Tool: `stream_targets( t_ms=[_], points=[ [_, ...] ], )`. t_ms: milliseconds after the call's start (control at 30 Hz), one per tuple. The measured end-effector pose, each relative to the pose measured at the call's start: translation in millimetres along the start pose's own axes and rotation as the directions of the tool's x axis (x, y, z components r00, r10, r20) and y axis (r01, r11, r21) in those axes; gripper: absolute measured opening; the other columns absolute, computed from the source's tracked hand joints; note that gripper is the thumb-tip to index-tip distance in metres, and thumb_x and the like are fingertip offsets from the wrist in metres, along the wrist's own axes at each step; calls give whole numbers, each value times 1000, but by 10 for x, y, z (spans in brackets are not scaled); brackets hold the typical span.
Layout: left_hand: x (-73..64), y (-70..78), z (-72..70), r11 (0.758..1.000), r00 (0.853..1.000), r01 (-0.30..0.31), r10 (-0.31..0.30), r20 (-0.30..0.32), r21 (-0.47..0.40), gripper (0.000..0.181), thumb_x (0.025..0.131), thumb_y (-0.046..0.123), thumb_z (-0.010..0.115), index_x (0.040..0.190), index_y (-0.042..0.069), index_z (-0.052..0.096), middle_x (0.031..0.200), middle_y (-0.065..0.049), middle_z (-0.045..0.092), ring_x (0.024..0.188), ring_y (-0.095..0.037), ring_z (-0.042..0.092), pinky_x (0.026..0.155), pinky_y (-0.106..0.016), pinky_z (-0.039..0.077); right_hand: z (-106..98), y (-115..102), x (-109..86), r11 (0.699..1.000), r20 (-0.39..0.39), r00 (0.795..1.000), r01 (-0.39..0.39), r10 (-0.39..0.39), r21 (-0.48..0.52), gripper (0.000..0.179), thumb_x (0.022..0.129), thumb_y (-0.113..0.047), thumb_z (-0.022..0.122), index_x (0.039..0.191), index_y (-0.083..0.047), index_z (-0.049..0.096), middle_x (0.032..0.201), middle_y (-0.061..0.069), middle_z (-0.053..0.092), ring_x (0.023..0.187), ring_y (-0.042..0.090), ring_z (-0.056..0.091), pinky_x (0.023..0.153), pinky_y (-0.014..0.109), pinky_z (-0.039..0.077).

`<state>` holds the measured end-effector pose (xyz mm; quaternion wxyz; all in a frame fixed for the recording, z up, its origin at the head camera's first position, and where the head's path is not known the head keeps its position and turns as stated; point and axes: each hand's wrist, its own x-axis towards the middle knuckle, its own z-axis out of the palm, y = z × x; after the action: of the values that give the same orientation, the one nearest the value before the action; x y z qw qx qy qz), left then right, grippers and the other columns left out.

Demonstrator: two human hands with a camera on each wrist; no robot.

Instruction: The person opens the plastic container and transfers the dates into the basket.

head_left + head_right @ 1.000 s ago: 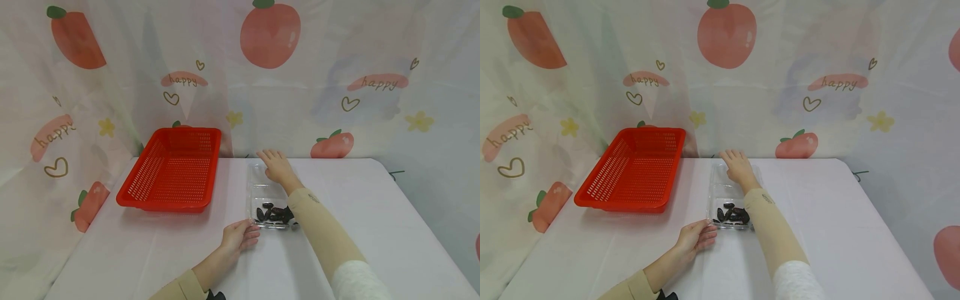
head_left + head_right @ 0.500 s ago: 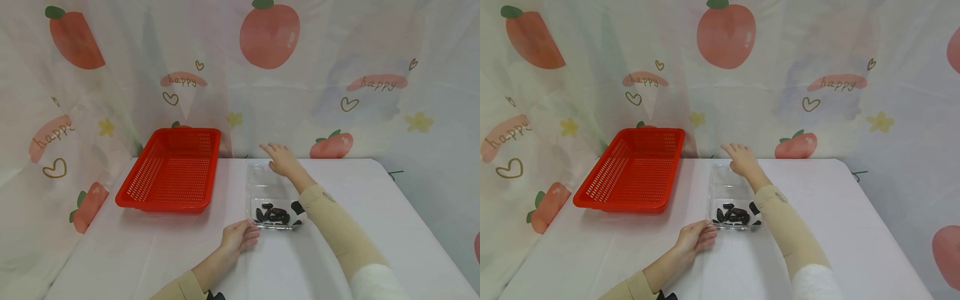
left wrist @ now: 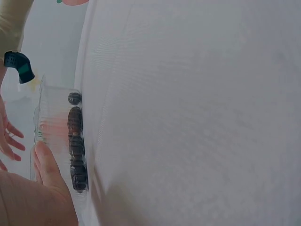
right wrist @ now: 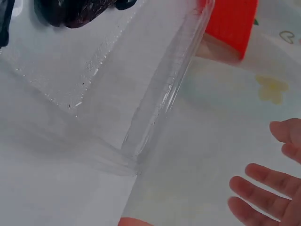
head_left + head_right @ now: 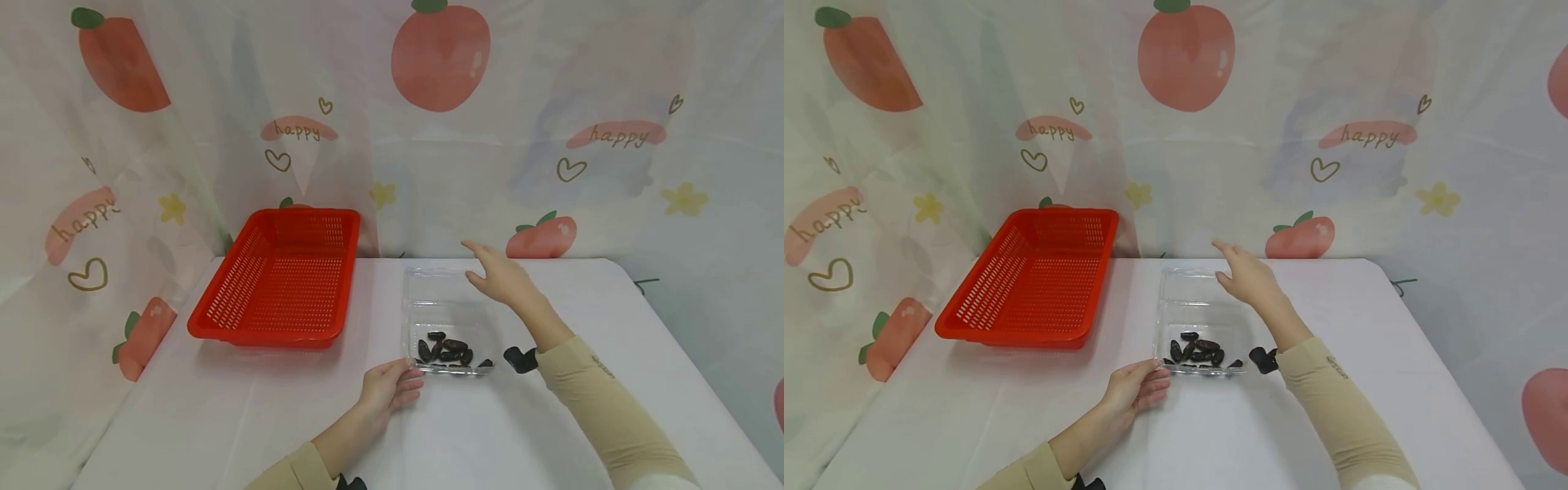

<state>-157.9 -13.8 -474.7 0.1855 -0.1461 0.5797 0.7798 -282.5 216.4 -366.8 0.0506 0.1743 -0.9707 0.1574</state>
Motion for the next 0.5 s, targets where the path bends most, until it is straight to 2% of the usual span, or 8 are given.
stream_targets(
  t_ms=[100,200,333,500],
  points=[
    [-14,15,8,1000,1000,-2,2,-4,-2,35,88,19,58,113,-5,56,94,-15,68,87,-26,66,72,-35,53,-18,90,-172,988,9,999,-53,52,143,58,89,-19,56,139,-7,29,119,24,52,96,36,58,72,46,48],
    [-20,25,12,1000,1000,1,-1,-10,5,36,88,20,59,113,-5,57,94,-14,68,88,-26,66,72,-35,53,-5,180,-342,950,36,994,-107,101,292,56,90,-19,55,138,-3,30,111,26,55,83,31,62,64,38,51],
    [-4,18,6,1000,1000,10,-10,-16,12,37,87,22,59,114,-4,56,94,-13,68,86,-24,67,72,-34,53,46,300,-543,864,110,981,-194,162,464,56,90,-22,56,136,1,31,107,29,55,75,29,64,56,34,53],
    [-4,8,12,1000,1000,6,-6,-13,11,37,88,21,59,114,-5,55,95,-14,68,86,-24,67,72,-35,53,126,490,-743,733,223,948,-318,227,601,58,91,-24,55,136,3,30,107,32,55,79,33,65,60,37,54]
  ],
)
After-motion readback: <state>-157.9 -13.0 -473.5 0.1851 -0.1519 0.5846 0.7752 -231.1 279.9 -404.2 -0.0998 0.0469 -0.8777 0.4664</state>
